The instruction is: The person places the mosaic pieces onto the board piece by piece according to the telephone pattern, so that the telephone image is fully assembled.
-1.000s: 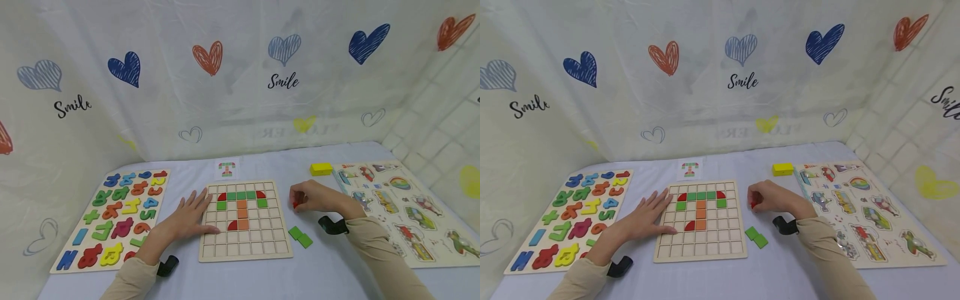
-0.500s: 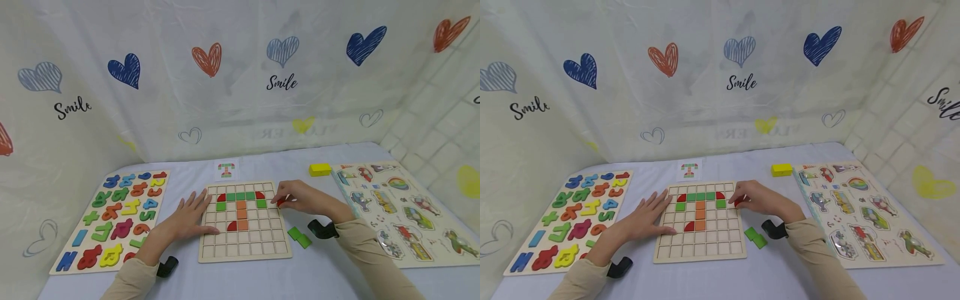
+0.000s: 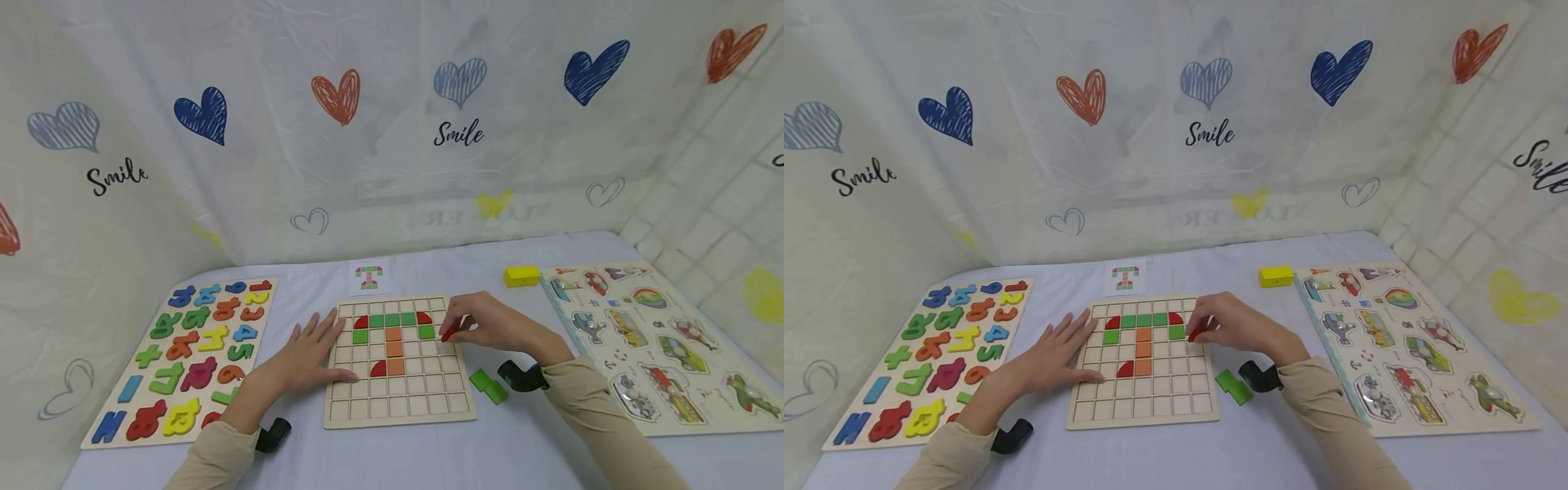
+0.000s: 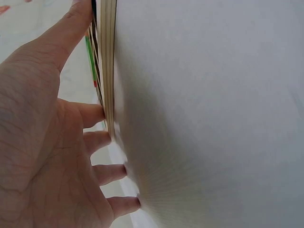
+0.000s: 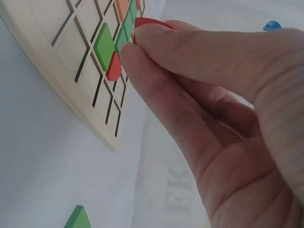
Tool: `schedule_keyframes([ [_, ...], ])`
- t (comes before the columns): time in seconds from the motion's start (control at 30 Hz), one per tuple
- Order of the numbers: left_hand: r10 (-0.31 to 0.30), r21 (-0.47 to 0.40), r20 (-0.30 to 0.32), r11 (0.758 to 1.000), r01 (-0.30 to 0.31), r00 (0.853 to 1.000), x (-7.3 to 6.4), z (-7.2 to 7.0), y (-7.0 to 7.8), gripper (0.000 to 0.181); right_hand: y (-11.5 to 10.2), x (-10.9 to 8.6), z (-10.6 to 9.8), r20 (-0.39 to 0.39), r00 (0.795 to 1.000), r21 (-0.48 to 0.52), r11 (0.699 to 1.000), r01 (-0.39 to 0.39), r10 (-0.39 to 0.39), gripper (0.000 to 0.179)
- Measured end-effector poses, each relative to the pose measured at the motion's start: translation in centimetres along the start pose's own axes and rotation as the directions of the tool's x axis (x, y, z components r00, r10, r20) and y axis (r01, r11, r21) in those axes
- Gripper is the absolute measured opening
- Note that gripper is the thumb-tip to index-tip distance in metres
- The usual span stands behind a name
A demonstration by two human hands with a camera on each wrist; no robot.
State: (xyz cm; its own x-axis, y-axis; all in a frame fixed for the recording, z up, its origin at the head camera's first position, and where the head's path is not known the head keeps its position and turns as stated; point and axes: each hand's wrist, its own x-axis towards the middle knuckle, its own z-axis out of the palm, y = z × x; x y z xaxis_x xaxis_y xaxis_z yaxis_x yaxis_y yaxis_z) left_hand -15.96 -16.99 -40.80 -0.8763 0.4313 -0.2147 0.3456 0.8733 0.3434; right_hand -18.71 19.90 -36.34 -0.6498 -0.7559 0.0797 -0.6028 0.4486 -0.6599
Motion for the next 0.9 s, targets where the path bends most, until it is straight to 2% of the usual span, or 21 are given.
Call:
schedule_keyframes([
  [0.17, -0.001, 0.000, 0.001, 1.000, 0.001, 1.000, 0.0, 0.0, 0.0, 0.112, -0.1, 0.0, 0.4, 0.042, 0.999, 0.010, 1.000, -0.026, 0.025, 0.024],
  [0.37, -0.006, 0.003, 0.003, 1.000, 0.006, 1.000, 0.0, 0.0, 0.1, 0.112, -0.2, 0.3, 0.8, 0.070, 0.996, 0.013, 0.998, -0.062, 0.061, 0.019],
  [0.7, 0.003, -0.002, -0.001, 1.000, -0.003, 1.000, 0.0, 0.0, -0.1, 0.112, -0.8, 2.0, 2.2, 0.037, 0.998, 0.029, 0.999, 0.040, -0.041, 0.012],
  [0.9, 0.003, 0.005, 0.004, 1.000, -0.003, 1.000, 0.1, 0.1, -0.2, 0.113, -1.3, 3.0, 3.1, 0.046, 0.998, 0.087, 0.996, 0.031, -0.036, 0.013],
])
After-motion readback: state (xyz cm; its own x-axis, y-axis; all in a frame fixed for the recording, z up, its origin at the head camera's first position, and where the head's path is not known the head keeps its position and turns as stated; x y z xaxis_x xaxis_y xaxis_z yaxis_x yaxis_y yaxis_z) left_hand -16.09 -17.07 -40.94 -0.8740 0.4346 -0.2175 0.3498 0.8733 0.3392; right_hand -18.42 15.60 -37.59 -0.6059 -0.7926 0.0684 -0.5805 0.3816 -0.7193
